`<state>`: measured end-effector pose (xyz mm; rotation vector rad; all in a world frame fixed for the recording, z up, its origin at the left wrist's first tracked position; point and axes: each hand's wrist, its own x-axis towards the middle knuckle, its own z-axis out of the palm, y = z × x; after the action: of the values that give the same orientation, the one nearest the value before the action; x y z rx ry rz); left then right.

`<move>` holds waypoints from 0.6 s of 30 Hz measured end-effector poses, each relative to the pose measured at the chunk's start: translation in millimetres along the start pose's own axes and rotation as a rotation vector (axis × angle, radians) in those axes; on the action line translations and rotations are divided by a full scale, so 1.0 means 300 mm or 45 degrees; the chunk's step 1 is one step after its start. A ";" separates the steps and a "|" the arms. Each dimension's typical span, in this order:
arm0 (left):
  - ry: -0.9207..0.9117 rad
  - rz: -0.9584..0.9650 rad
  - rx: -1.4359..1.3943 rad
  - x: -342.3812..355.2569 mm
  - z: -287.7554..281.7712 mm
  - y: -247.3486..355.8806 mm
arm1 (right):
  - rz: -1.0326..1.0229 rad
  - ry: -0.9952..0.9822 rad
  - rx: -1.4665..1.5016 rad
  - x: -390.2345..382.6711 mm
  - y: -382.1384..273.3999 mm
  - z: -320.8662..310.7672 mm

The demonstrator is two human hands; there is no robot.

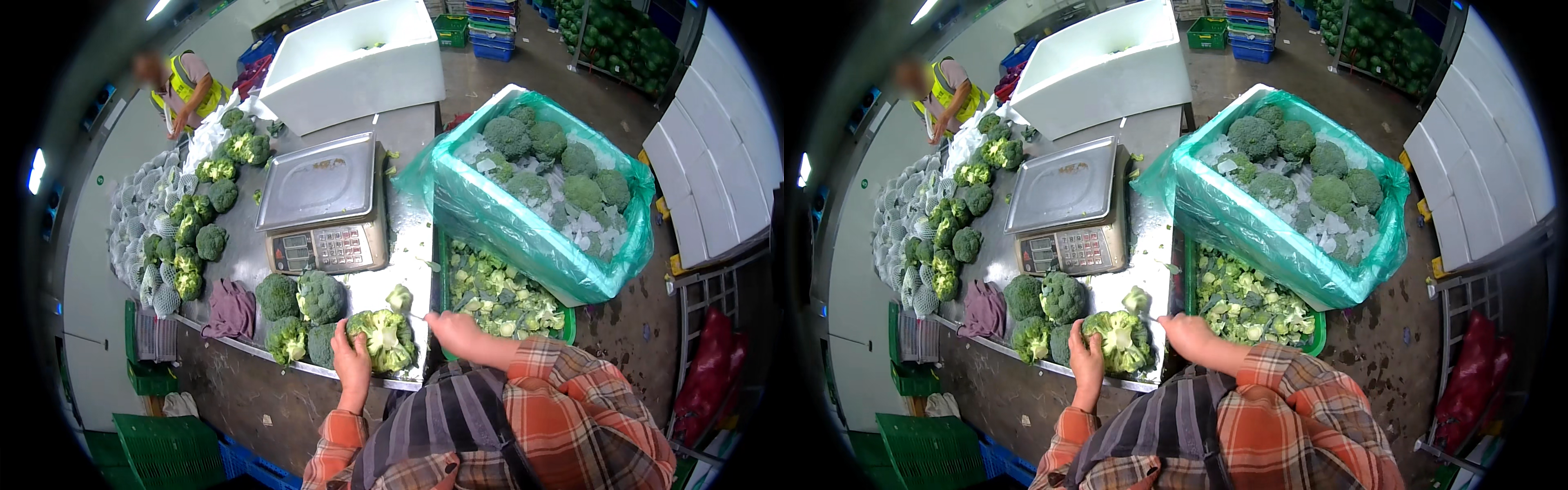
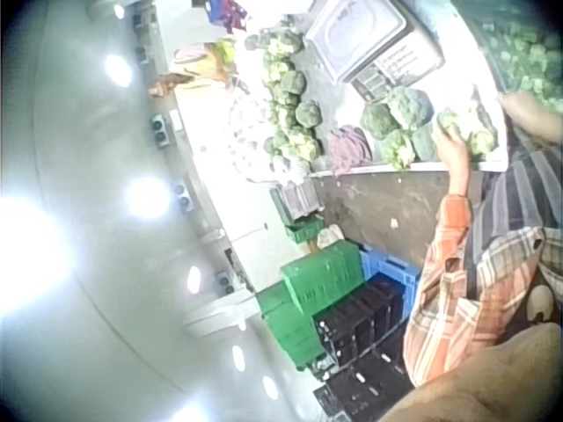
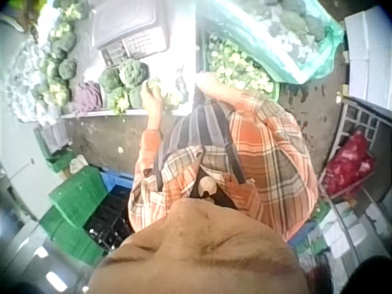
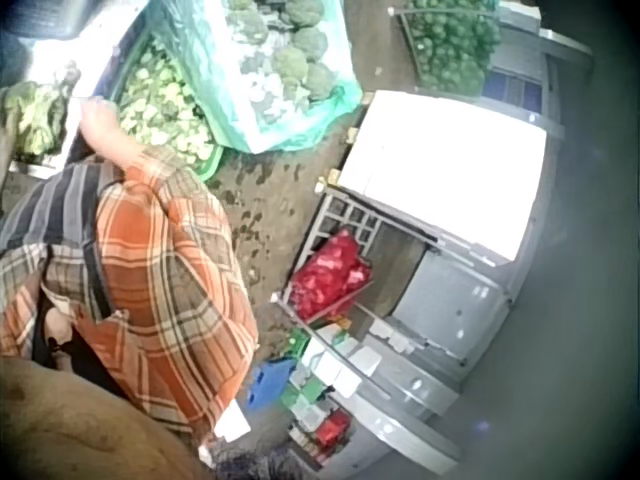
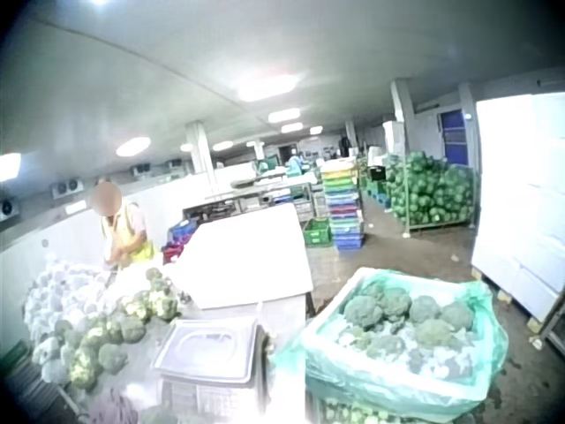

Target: The person prepares a container with ice and then processes broccoli. They use a knife to trim the stems and cut the broccoli into smaller florets, placing the trimmed pieces into a green basket and the larger florets onto a scale and into a container.

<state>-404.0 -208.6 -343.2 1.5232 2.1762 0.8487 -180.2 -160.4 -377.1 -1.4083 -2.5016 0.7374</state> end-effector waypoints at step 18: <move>-0.201 -0.291 -0.594 -0.053 0.003 -0.175 | 0.026 -0.050 0.573 -0.069 0.014 -0.018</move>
<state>-435.4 -235.9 -378.9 1.0540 1.8283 1.0280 -163.9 -174.2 -372.7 -1.2623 -2.1586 1.2456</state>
